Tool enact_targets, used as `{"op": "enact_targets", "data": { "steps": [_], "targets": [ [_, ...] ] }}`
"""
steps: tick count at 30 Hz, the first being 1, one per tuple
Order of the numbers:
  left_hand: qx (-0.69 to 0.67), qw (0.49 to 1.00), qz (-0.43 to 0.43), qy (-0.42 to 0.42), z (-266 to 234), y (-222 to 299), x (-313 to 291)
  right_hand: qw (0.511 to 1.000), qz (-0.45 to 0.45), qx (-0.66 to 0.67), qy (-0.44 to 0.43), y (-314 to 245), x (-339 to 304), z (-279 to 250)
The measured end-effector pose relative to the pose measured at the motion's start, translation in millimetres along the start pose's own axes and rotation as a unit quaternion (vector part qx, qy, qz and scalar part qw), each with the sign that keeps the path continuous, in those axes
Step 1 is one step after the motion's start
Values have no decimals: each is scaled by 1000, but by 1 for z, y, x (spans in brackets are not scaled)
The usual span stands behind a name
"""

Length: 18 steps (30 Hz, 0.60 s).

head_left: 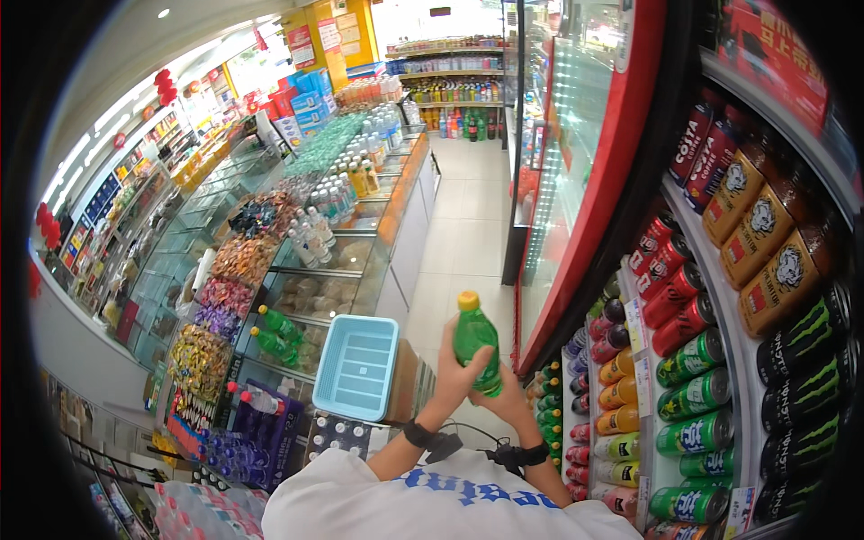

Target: Organizing and stocking various beverage bottles and cans in a supermarket refrigerator.

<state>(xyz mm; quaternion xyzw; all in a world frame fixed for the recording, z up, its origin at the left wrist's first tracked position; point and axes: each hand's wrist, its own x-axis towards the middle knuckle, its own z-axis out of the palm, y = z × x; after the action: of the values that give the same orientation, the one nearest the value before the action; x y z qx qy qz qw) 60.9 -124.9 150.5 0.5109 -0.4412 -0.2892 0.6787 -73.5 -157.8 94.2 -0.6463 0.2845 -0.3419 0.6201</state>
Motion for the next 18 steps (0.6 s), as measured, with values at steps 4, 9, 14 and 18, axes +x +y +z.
{"op": "enact_targets", "data": {
  "steps": [4, 9, 14, 18],
  "targets": [
    [-3, 994, -36, -98, -20, -27, -17, 997, -41, -62, 35, 17, -13, 15],
    [-27, 991, -129, -26, -41, -49, -27, 997, -47, -57, 21, 7, -39, 41],
    [-280, 895, -348, 6, -53, -67, -20, 984, 32, -54, 168, 29, -67, 15],
    [-390, 779, -489, -47, -50, -82, -31, 968, 75, -26, 239, 2, -96, 7]
  ]
}}
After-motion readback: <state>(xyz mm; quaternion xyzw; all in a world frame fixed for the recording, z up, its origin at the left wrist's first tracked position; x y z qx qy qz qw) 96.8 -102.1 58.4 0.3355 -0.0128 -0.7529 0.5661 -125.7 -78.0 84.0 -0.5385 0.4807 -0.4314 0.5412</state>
